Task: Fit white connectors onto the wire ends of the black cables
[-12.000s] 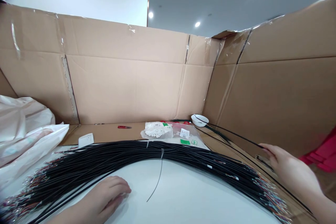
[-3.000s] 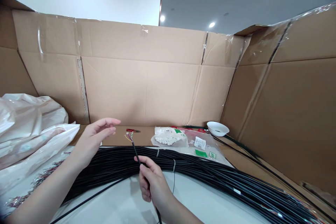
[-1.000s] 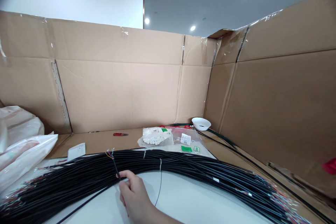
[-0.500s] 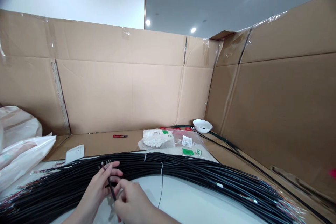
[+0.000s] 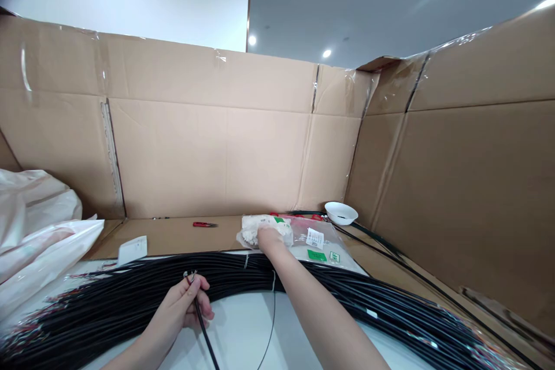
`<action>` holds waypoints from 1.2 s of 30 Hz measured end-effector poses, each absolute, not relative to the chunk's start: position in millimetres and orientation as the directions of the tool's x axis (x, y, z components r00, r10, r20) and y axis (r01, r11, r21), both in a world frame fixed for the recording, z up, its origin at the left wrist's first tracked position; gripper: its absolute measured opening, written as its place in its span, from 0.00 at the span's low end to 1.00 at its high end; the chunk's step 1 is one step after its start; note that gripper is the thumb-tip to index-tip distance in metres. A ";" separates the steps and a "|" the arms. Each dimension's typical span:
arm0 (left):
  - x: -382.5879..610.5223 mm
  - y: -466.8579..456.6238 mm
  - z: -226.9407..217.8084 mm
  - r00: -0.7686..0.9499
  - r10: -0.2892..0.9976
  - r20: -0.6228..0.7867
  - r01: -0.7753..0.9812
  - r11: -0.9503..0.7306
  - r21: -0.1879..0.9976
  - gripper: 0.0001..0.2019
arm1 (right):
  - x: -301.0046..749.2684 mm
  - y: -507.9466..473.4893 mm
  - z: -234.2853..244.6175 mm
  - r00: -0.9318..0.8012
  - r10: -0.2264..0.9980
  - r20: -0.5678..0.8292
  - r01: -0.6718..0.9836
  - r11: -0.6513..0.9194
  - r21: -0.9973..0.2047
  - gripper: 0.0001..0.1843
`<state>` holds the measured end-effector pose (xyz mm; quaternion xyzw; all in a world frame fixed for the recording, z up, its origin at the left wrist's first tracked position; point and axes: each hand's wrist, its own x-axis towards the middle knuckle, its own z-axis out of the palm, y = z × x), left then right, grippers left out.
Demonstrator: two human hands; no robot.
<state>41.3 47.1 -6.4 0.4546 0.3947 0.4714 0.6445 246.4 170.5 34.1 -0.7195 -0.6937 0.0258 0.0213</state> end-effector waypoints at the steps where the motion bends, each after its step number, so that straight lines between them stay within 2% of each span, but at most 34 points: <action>1: 40.7 46.3 -4.3 0.256 0.963 -0.085 -0.264 0.154 0.952 0.21 | 245.2 174.5 32.9 0.049 0.999 -0.013 0.998 -0.049 -0.049 0.15; 6: 38.2 43.5 2.5 0.297 0.952 -0.082 -0.373 0.194 0.907 0.17 | 244.4 181.2 32.3 0.081 0.996 -0.028 0.997 -0.080 0.023 0.15; 16: 32.8 46.6 -1.5 0.395 0.918 -0.044 -0.373 0.204 0.905 0.12 | 248.0 166.9 41.3 0.122 0.992 -0.040 0.990 -0.119 0.071 0.15; 22: 32.8 47.0 -2.5 0.405 0.913 -0.041 -0.374 0.206 0.904 0.14 | 235.8 142.6 59.0 0.074 0.995 0.071 0.997 -0.076 0.025 0.14; 26: 34.1 47.7 -3.5 0.385 0.922 -0.046 -0.372 0.201 0.906 0.13 | 210.0 93.5 66.4 -0.074 0.977 0.202 0.995 0.085 -0.044 0.10; 28: 34.6 48.1 -4.3 0.366 0.930 -0.042 -0.372 0.187 0.909 0.12 | 195.5 66.5 61.5 -0.177 0.955 0.237 0.973 0.206 -0.103 0.10; 29: 34.6 48.3 -4.7 0.358 0.933 -0.034 -0.372 0.176 0.911 0.12 | 189.2 55.3 56.7 -0.240 0.937 0.256 0.942 0.288 -0.172 0.10; 30: 34.6 48.4 -5.2 0.349 0.937 -0.022 -0.373 0.161 0.914 0.12 | 184.2 46.5 50.5 -0.287 0.907 0.309 0.834 0.395 -0.385 0.09; 31: 34.4 48.5 -5.6 0.340 0.940 -0.009 -0.371 0.143 0.918 0.13 | 180.3 40.3 43.6 -0.285 0.895 0.344 0.703 0.439 -0.560 0.09; 33: 34.0 48.1 -6.5 0.322 0.947 0.011 -0.361 0.112 0.926 0.13 | 176.2 35.0 29.2 -0.246 0.901 0.356 0.414 0.430 -0.802 0.08; 36: 34.3 46.4 -7.5 0.310 0.950 0.019 -0.329 0.089 0.940 0.13 | 176.5 37.4 13.1 -0.216 0.926 0.309 0.146 0.343 -0.928 0.09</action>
